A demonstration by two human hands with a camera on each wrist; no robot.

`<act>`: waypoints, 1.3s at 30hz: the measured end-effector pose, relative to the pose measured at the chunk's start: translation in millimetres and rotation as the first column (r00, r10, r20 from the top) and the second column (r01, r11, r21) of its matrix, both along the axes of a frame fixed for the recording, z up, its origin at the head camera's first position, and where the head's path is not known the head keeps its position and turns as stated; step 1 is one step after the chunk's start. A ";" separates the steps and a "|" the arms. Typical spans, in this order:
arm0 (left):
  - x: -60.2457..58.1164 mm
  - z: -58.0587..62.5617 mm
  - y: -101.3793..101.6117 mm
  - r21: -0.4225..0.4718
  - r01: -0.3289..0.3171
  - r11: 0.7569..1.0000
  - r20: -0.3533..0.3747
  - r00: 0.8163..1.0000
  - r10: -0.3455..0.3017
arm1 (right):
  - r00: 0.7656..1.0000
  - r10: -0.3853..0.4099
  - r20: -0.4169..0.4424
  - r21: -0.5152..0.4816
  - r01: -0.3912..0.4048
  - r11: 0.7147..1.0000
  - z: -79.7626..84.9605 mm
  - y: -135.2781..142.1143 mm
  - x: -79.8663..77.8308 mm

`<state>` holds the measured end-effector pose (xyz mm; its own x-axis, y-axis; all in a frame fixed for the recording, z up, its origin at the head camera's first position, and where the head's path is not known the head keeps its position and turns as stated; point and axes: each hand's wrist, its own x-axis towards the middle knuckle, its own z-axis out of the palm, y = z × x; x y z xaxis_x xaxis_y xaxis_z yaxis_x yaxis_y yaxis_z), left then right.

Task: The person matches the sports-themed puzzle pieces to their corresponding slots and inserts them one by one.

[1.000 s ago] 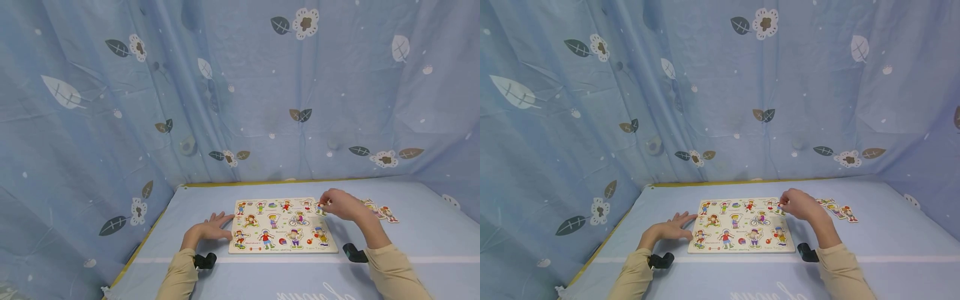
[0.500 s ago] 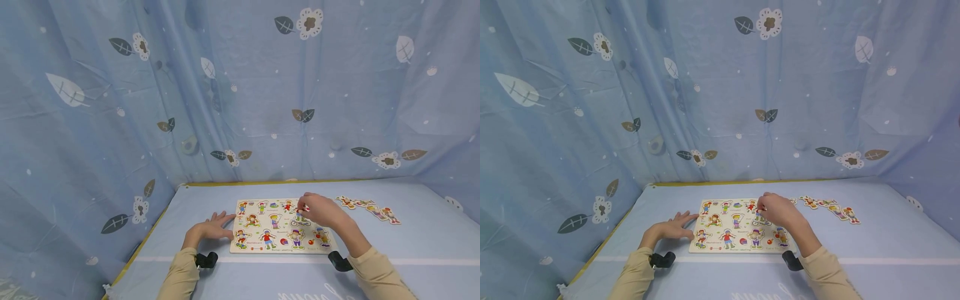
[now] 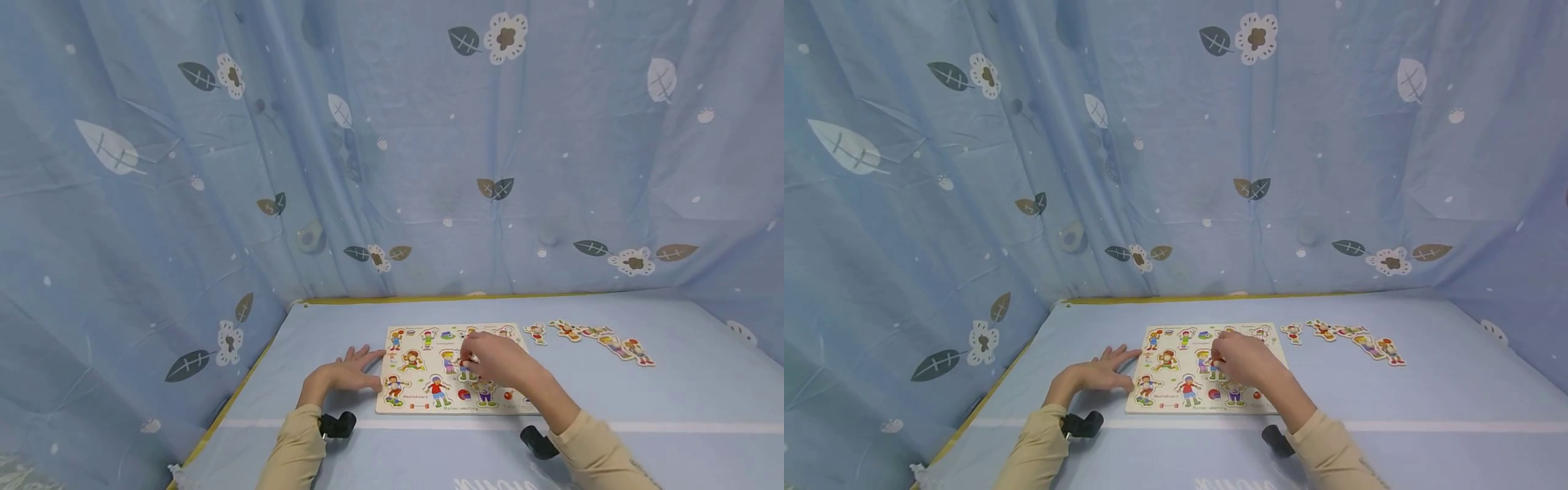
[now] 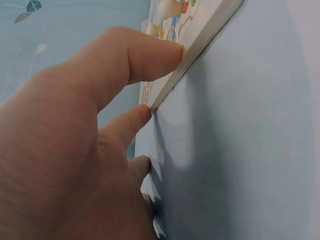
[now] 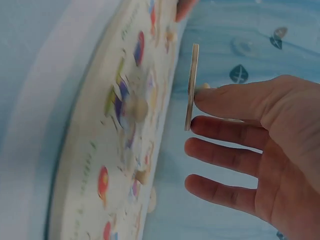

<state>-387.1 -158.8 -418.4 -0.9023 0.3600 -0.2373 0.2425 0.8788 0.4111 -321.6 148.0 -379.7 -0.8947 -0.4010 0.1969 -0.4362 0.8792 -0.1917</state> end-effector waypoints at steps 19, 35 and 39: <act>-0.5 0.0 2.1 0.000 0.025 1.000 0.004 1.000 -0.025 | 0.992 0.113 0.055 0.074 -0.117 0.990 -21.9 -16.4 7.3; 1.5 3.5 -2.6 0.001 0.024 1.000 0.000 1.000 -0.024 | 0.971 0.211 0.108 0.045 -0.217 0.975 -18.9 -19.4 9.5; 0.5 3.7 -1.1 -0.002 0.031 1.000 -0.001 1.000 -0.031 | 0.973 0.205 0.103 0.031 -0.209 0.977 -20.2 -19.8 11.9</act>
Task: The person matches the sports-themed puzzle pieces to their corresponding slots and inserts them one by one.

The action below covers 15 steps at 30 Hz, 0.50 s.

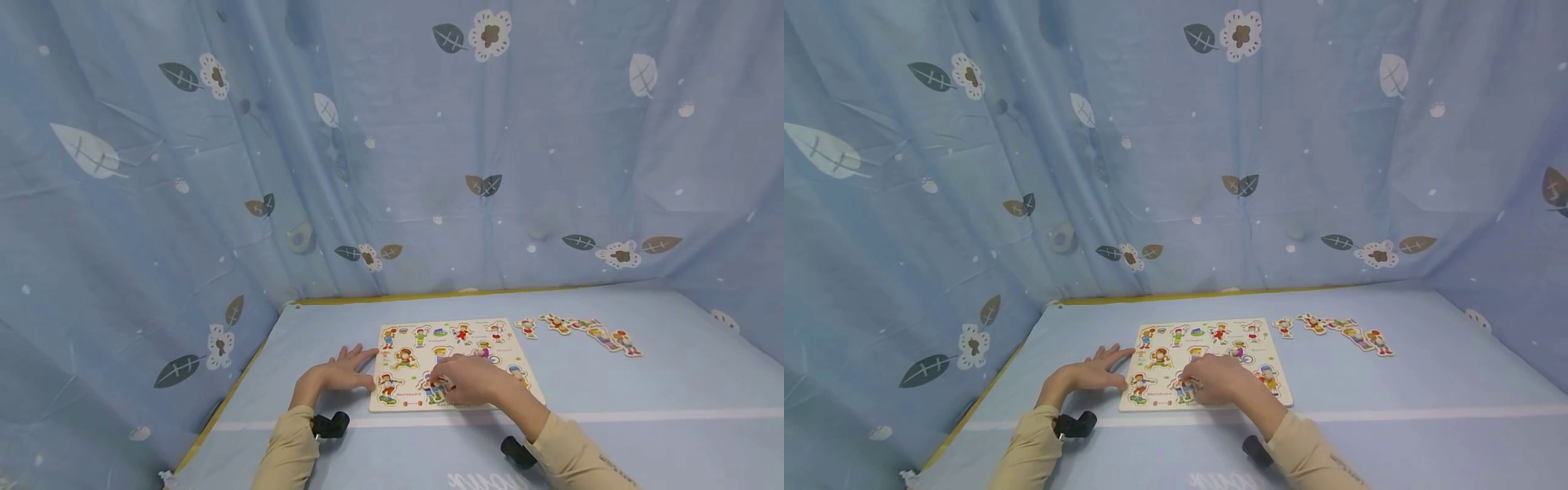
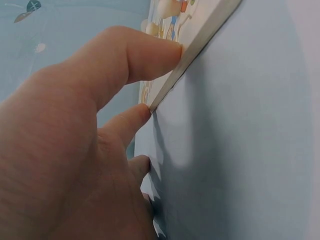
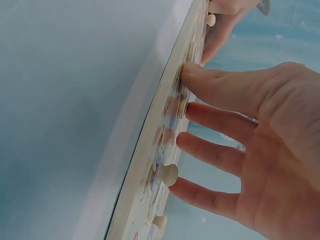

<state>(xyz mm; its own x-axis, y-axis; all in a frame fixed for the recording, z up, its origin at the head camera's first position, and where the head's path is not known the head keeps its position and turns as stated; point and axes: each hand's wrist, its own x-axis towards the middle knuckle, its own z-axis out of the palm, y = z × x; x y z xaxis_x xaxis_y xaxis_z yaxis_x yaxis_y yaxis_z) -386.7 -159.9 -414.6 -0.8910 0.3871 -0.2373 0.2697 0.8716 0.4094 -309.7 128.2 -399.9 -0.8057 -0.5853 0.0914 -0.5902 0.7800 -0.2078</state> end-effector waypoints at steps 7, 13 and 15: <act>-0.3 -2.3 -0.8 0.000 -0.002 1.000 -0.002 1.000 0.002 | 1.000 -0.013 0.022 -0.004 0.013 1.000 -0.2 -2.9 -0.2; -0.7 -1.4 -0.3 -0.001 0.000 1.000 -0.006 1.000 0.000 | 1.000 0.021 -0.009 -0.010 -0.021 1.000 -2.9 -5.7 -1.5; -0.4 -0.9 -0.2 0.000 0.001 1.000 -0.005 1.000 -0.001 | 0.999 0.028 -0.026 -0.005 -0.028 1.000 -4.9 -7.1 -1.4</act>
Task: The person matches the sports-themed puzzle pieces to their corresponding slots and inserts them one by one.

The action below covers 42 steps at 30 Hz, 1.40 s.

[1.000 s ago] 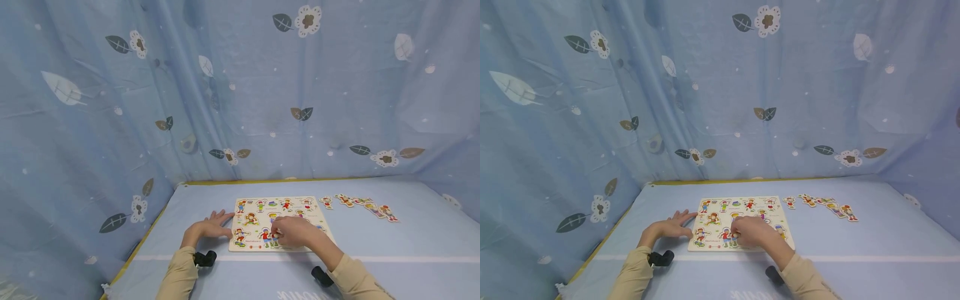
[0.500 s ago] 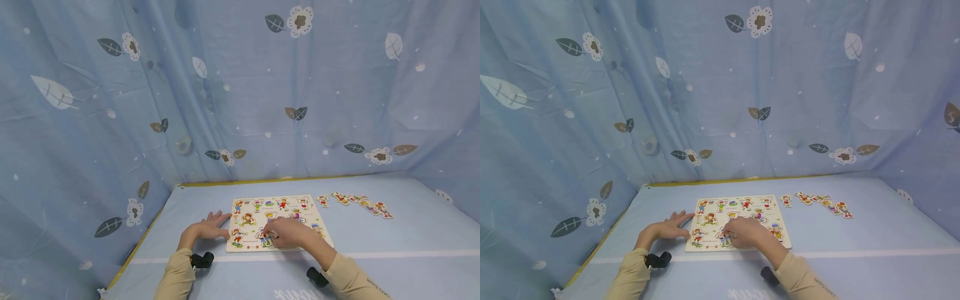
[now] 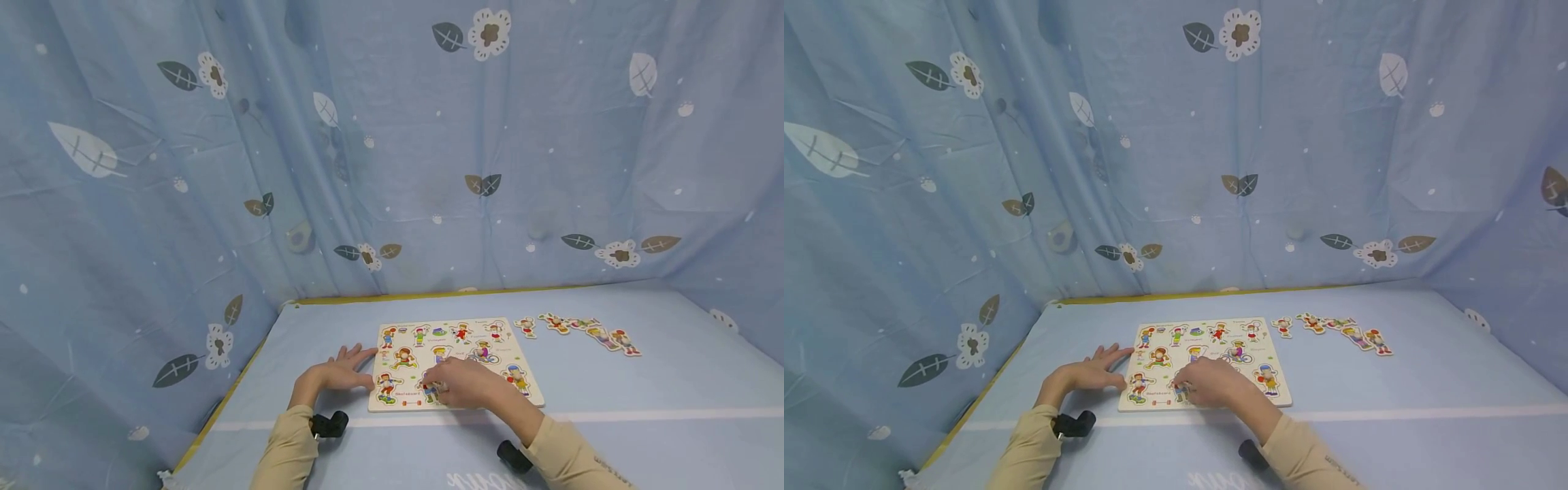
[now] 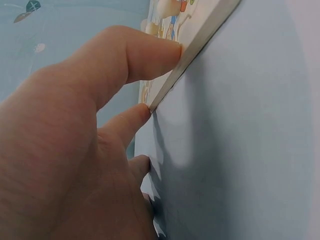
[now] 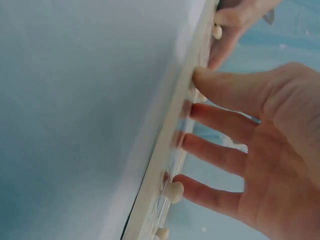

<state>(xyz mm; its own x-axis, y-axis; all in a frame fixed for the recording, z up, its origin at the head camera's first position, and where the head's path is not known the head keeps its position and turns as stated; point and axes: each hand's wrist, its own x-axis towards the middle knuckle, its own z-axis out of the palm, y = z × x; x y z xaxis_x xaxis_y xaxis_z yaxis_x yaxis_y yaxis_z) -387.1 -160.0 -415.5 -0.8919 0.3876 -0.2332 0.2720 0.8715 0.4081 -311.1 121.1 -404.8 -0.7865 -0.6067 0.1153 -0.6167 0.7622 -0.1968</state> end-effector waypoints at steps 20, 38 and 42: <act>2.8 -0.6 0.2 0.017 -0.011 1.000 -0.007 1.000 0.011 | 1.000 -0.023 -0.009 0.042 0.023 0.999 2.2 -4.7 3.9; 2.1 -2.7 1.8 0.001 -0.029 1.000 -0.013 1.000 0.029 | 0.997 -0.067 0.031 -0.033 0.068 0.997 15.7 9.9 -1.0; 2.8 -1.7 2.0 0.006 -0.028 1.000 -0.008 1.000 0.028 | 0.994 -0.083 0.065 -0.093 0.089 0.992 25.1 20.3 -1.8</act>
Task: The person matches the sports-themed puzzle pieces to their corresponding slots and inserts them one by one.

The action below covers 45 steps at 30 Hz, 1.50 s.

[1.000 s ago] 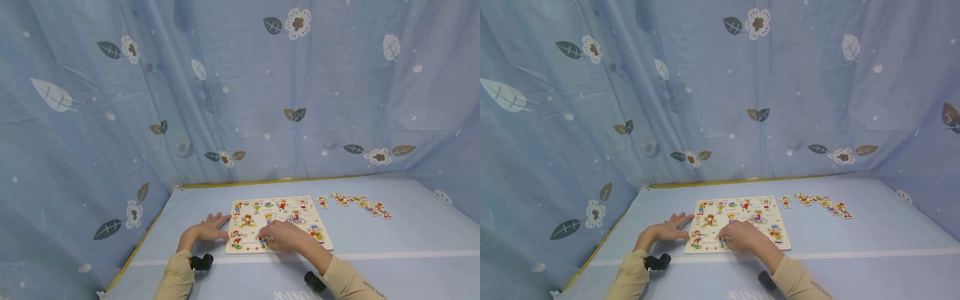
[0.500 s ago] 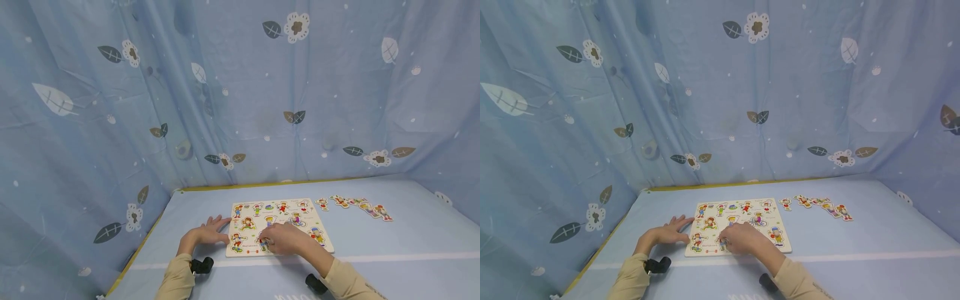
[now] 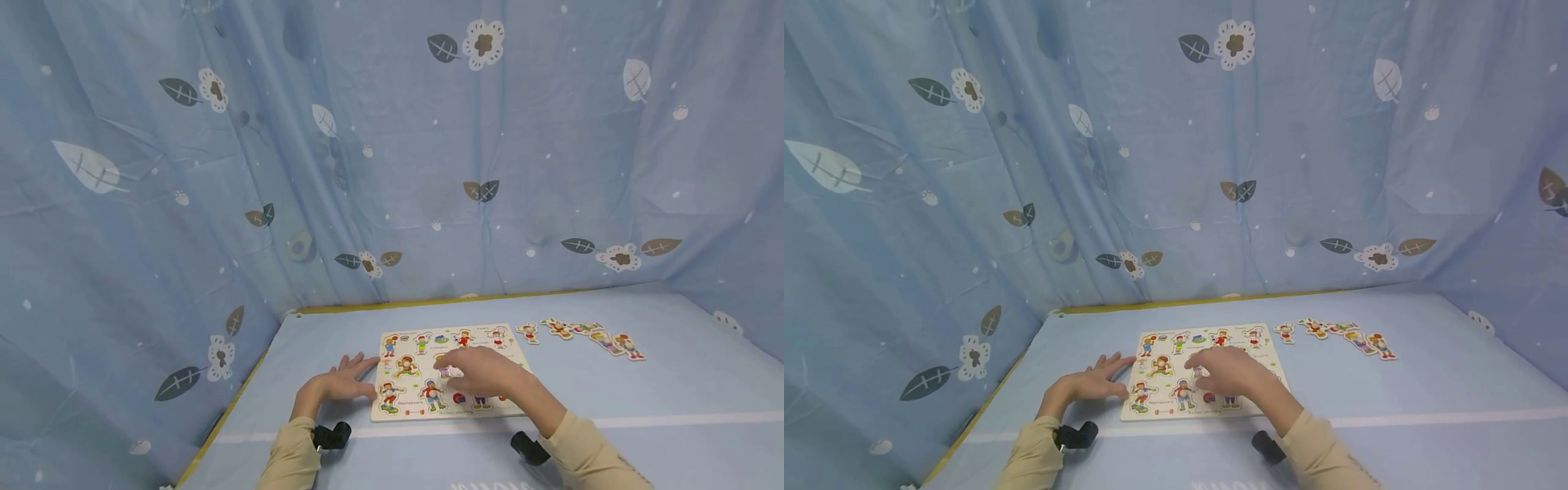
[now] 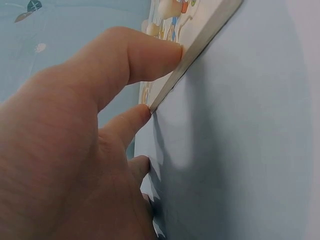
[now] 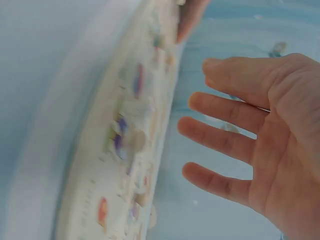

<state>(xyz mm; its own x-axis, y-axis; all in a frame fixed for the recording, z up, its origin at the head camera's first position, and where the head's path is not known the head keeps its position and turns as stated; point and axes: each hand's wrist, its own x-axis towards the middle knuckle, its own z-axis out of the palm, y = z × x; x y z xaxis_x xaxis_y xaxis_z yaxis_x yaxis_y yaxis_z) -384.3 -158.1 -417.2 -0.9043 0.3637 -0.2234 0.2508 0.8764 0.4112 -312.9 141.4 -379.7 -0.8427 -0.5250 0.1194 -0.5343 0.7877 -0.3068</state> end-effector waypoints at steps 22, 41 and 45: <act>0.2 0.2 -0.4 0.008 0.019 1.000 -0.008 1.000 -0.018 | 0.979 -0.203 -0.030 -0.263 0.188 0.946 43.7 106.1 -14.6; -0.2 -3.7 -1.2 0.018 0.023 1.000 0.009 1.000 -0.024 | 0.886 -0.460 0.050 -0.407 0.439 0.801 44.8 226.4 13.6; -0.8 -1.1 -1.9 0.011 0.030 0.999 0.004 1.000 -0.030 | 0.867 -0.493 0.076 -0.425 0.475 0.770 43.2 243.8 21.3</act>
